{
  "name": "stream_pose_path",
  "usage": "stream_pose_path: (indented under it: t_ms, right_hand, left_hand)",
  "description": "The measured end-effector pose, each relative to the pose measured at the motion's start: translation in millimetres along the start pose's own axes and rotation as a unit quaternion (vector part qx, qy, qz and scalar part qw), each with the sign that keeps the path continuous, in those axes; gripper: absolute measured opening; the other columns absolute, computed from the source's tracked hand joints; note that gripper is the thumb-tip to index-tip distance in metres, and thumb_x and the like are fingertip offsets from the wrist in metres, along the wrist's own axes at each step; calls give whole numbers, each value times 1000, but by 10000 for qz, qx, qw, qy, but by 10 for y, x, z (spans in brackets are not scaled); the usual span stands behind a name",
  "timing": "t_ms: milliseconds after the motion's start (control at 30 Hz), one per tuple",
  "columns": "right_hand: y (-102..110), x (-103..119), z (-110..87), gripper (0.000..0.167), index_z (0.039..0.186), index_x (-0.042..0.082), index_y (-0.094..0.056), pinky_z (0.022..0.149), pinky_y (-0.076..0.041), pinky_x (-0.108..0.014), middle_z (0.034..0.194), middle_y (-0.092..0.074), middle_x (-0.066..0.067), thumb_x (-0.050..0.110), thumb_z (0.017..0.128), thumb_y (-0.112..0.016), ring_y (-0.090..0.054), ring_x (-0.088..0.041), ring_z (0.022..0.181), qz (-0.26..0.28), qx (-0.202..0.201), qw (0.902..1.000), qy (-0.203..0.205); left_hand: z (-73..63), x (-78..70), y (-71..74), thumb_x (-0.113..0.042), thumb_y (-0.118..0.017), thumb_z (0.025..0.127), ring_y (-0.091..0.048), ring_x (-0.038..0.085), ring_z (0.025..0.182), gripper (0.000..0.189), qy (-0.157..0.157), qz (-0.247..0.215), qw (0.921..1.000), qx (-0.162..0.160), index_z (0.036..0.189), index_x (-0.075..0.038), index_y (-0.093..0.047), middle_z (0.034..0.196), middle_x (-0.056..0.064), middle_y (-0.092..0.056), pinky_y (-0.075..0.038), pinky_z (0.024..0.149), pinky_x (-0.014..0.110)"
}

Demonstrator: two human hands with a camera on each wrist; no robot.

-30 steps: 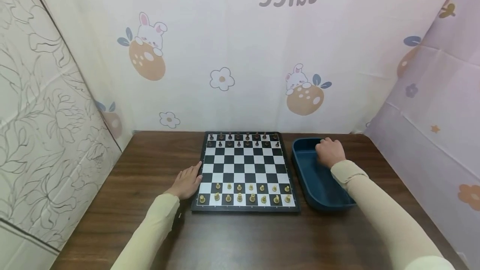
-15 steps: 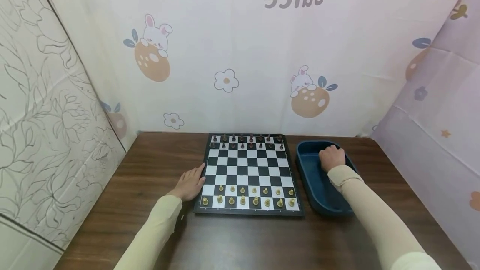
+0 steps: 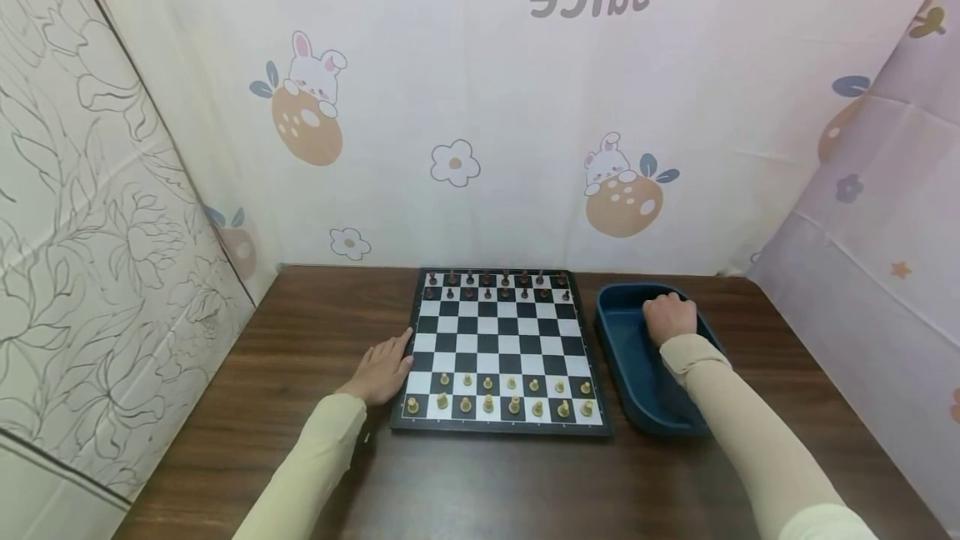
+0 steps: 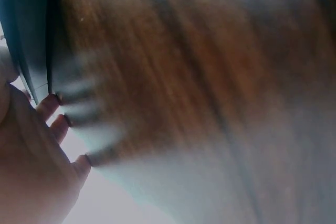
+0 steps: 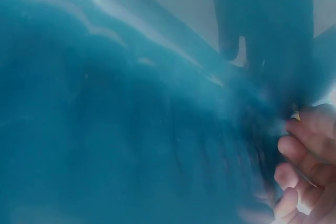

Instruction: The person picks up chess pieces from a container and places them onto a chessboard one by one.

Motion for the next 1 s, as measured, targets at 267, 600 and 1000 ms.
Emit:
stream_pose_path:
  t_ms: [267,600,1000]
  right_hand:
    - [87,-28,-50,9,80,-2,-67,60,-50,-54,72,-59,-19,-1,87,-61,-57,-37,71,173,-169,9997,29]
    - [294,72,-75,21,68,4,-62,54,-49,-46,61,-51,-8,14,79,-76,-52,-28,60,289,-714,9947,678]
    - [678,333,-278,13,71,6,-67,57,-39,-39,69,-54,-7,12,76,-78,-48,-25,68,-51,-1341,9772,1644]
  left_hand:
    - [-2,-2,-56,-28,-35,103,-24,40,138,56,0,34,10000,57,152,-6,-19,150,23,-28,-11,112,56]
    - [6,15,21,-27,-35,103,-24,41,138,56,39,53,10000,5,152,-5,-18,150,24,-28,-10,112,58]
    - [5,13,10,-28,-34,103,-22,42,138,56,40,24,10000,84,152,-5,-17,151,25,-25,-9,112,58]
Point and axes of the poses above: each hand's wrist, its own z-axis towards the middle knuckle, its own y-axis out of the back of the hand, x = y × z, the point moved 7 cm from there along z, towards the middle knuckle
